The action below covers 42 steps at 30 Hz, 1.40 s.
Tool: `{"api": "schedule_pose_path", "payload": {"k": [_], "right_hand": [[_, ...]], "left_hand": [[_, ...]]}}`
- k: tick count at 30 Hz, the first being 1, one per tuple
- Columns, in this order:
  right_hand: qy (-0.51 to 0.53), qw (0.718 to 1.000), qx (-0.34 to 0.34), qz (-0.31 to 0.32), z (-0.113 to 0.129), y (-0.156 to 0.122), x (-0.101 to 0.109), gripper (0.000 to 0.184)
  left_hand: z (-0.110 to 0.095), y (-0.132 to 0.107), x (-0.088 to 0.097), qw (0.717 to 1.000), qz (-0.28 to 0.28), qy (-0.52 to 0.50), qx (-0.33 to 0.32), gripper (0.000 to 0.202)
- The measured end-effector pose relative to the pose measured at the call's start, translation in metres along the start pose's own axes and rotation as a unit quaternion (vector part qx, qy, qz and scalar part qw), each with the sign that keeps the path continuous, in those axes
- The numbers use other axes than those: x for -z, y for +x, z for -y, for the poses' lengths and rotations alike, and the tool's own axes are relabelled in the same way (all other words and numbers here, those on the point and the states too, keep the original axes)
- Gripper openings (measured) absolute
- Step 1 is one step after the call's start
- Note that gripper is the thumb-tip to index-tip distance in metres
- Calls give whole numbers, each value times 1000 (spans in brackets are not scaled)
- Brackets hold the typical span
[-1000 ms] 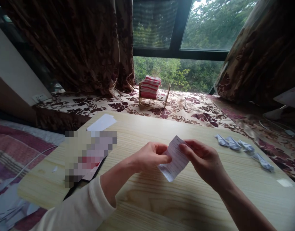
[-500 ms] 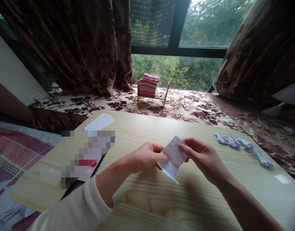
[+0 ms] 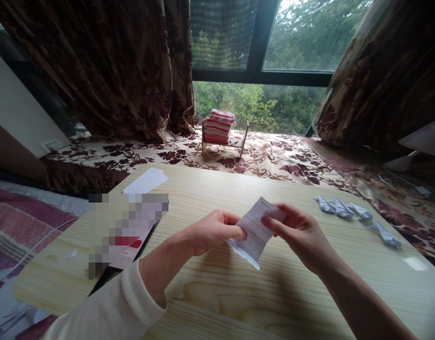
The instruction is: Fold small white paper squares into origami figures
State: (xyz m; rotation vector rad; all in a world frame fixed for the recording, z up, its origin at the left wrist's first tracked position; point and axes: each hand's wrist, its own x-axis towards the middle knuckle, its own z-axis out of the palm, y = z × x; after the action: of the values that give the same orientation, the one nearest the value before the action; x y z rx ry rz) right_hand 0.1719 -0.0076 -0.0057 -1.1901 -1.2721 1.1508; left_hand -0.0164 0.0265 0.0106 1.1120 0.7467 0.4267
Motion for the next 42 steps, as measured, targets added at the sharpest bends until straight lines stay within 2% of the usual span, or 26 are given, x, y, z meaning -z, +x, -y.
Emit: {"api": "schedule_pose_path", "payload": {"k": [7,11,13,16,20,22,24,26,29,31,34,38,42], "right_hand": [[-34,999,-5,-15,-3,-1,2,20],[-14,1000,17,-20,-3,1,4,17],[10,999,50,-6,0,0,4,14],[68,993,91,35,9,-6,4,17],[99,990,59,80,14,-11,6,24],[90,993,36,73,11,-9,7,23],[89,996,20,16,7,-4,9,18],[113,993,-6,-41,3,1,10,27],[126,989,-58,-46,0,6,12,41],[82,993,-73,-40,-1,6,11,39],[11,997,-56,-43,0,4,9,32],[-28,998,-35,-34,1,1,5,30],[-52,998,-20,-15,-1,1,3,31]], "left_hand": [[1,-1,0,1000,8,-5,9,23],[1,0,4,1000,2,-14,4,24],[3,4,7,999,10,-53,-10,37],[8,10,7,990,57,-125,-8,54],[13,10,1,981,86,-171,-13,36],[12,7,-1,985,66,-158,-10,27],[8,4,-2,989,17,-142,-24,22],[6,3,-1,990,-42,-125,-58,23],[6,5,-1,986,-99,-99,-92,27],[7,7,-1,988,-104,-75,-87,25],[8,7,-1,993,-84,-42,-68,28],[8,6,-2,995,-69,-36,-62,40],[8,4,-2,997,-66,-12,-41,34]]}}
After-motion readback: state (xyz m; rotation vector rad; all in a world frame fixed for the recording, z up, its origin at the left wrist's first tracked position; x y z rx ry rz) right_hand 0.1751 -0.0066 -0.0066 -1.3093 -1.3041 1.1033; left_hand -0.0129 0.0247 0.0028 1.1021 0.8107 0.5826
